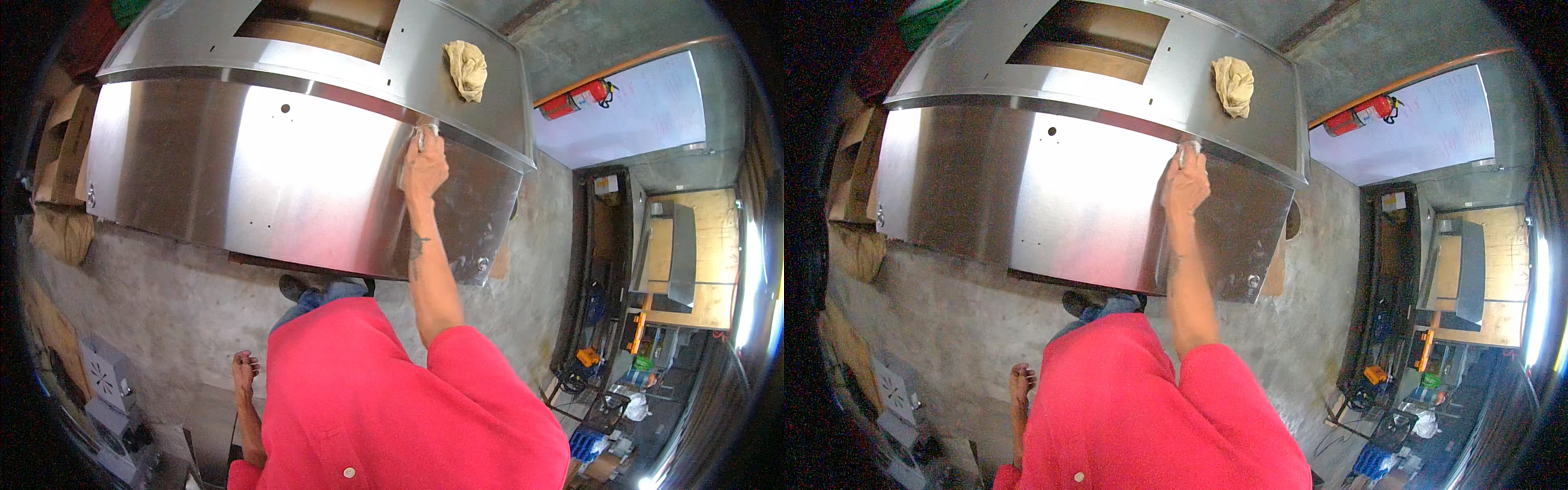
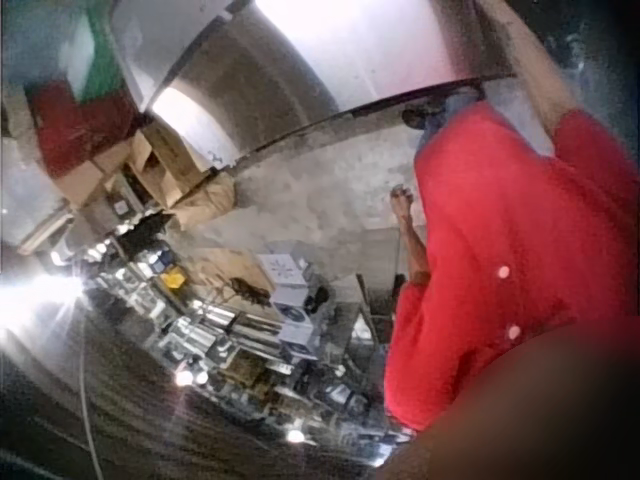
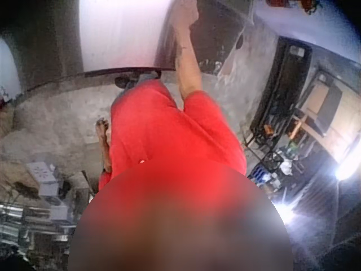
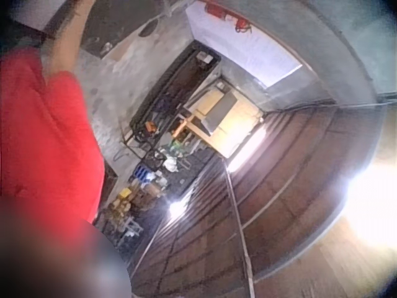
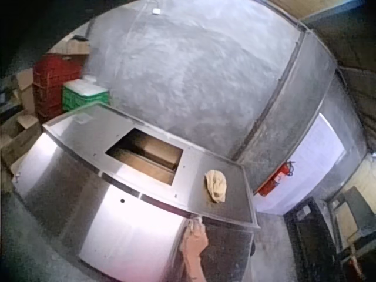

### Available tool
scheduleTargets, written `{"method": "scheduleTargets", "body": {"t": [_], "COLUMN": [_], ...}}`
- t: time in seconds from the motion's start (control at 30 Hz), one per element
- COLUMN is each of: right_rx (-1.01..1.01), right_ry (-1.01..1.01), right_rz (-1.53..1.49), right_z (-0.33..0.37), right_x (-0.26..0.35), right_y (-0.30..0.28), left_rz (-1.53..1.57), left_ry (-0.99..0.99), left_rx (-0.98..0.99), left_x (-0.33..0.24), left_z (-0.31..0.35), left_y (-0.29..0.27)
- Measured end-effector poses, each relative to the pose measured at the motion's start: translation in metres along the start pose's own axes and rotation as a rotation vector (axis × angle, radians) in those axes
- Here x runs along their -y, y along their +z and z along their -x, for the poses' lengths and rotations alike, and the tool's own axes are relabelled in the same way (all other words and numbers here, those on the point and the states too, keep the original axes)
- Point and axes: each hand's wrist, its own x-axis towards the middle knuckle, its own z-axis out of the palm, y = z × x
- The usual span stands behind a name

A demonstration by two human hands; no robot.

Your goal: The person wipes the surface of a stainless steel appliance with a cloth, repeatedly dipping the cloth into a bucket of water and wringing it out. The person cleans multiple sections of the appliance, including the top and side panels, in a workshop environment.

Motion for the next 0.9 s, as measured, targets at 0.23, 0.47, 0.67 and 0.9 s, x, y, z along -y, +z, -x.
{"method": "scheduleTargets", "body": {"t": [0.23, 0.47, 0.67, 0.9], "right_rx": [-0.194, -0.123, 0.275, 1.110], "right_ry": [0.124, 0.146, -0.179, -0.389], "right_rz": [0.068, 0.091, -0.444, -1.205], "right_z": [0.001, -0.002, 0.048, 0.110], "right_x": [-0.011, -0.014, 0.078, 0.092], "right_y": [0.024, 0.003, -0.005, -0.063], "left_rz": [0.028, -0.027, -0.115, -0.051], "left_ry": [0.053, 0.025, 0.021, 0.453], "left_rx": [0.004, 0.028, 0.022, -0.035], "left_x": [0.000, 0.011, -0.006, -0.201], "left_z": [0.001, 0.013, 0.029, 0.108], "left_y": [0.005, 0.022, 0.041, 0.120]}}
